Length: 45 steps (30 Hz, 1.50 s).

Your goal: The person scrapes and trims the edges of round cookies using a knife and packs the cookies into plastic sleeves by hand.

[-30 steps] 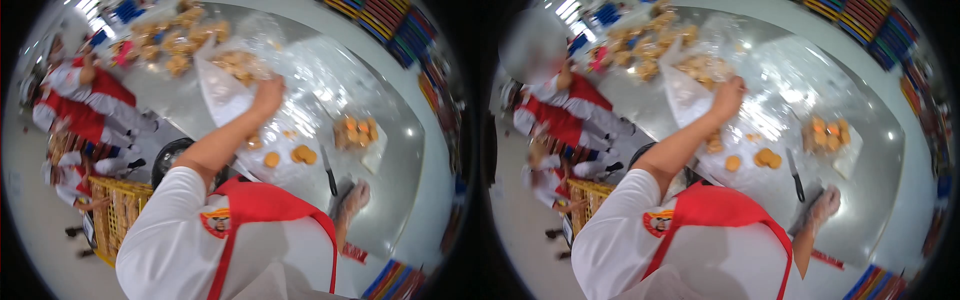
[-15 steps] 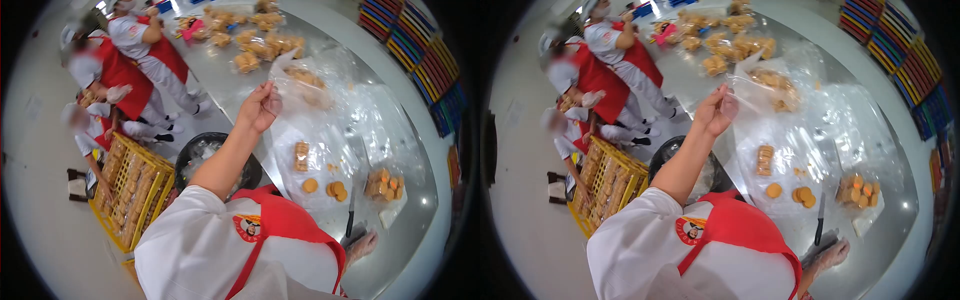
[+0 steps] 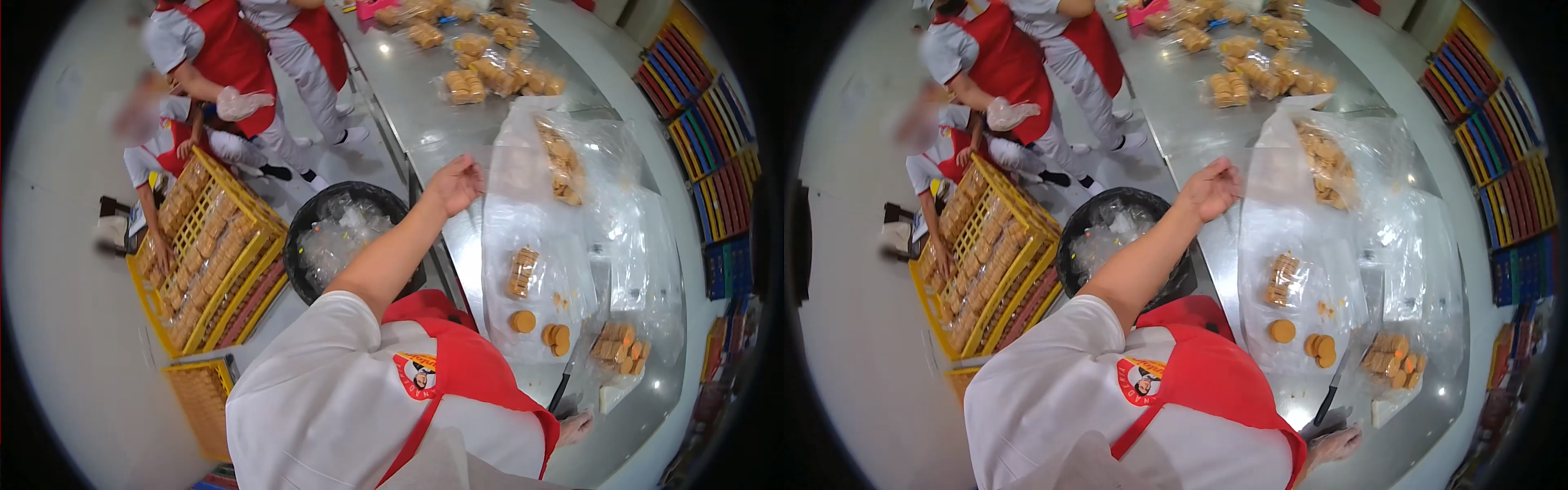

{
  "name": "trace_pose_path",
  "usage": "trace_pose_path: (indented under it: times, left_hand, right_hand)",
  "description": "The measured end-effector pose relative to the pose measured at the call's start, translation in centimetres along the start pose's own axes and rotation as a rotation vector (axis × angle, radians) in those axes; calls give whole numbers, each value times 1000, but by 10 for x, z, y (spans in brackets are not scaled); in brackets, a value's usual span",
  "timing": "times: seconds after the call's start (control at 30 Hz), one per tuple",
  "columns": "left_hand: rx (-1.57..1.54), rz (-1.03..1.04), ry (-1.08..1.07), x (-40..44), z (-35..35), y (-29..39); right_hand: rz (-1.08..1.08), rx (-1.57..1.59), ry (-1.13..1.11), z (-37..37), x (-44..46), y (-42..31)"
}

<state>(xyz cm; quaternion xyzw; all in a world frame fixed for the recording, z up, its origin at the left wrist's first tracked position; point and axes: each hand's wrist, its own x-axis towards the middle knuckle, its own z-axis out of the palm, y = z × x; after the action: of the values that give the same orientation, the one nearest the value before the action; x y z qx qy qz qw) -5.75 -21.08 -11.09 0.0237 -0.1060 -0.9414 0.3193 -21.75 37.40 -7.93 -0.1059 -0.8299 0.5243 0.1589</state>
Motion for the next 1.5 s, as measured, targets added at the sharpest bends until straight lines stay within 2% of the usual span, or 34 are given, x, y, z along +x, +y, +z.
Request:
trace_pose_path:
  times: [0.23,0.33,0.5,0.63,0.73,0.83,0.93,1.0,1.07,1.1,1.13,1.2,1.27,1.33,1.4,1.47,1.5]
  left_hand:
    - [-37,16,26,-3,8,-2]
    - [-20,2,-12,-5,9,-1]
    - [31,0,-21,-3,11,1]
    - [51,34,65,-2,12,-1]
    - [66,34,32,2,3,-6]
    - [45,29,-3,4,4,-4]
    - [55,-20,-12,-5,20,0]
    - [40,-23,-44,1,0,3]
    - [115,-26,1,1,-4,8]
    - [39,-125,-75,8,-22,15]
    - [39,-64,24,6,-18,15]
    - [97,-97,-33,6,-21,24]
    - [72,-107,-30,5,-21,26]
    - [70,-100,-31,3,-13,25]
    - [60,-119,-13,5,-10,27]
    - [67,-114,9,4,-9,27]
    - [78,-106,22,3,-9,28]
  right_hand:
    - [-239,-106,-79,-11,21,29]
    - [-230,-38,-95,-12,20,28]
    - [-175,-168,-60,-13,21,26]
    - [-188,-155,-28,-10,12,18]
    - [-78,-154,-27,-6,-2,-4]
    - [-81,-170,-101,-16,14,26]
    - [-85,-111,-24,-8,-3,4]
    - [-20,-162,-16,-5,-12,-15]
    - [-13,-216,112,4,-11,-15]
    - [-133,-124,186,3,-2,8]
    - [-188,-64,53,-14,8,25]
    - [-137,-24,228,-13,0,-20]
    - [-81,335,245,-5,-22,-85]
    - [-325,392,96,0,-55,-127]
    - [-527,259,-156,2,-65,-128]
    - [-840,-224,-353,21,-68,-150]
    - [-859,-265,-424,32,-70,-151]
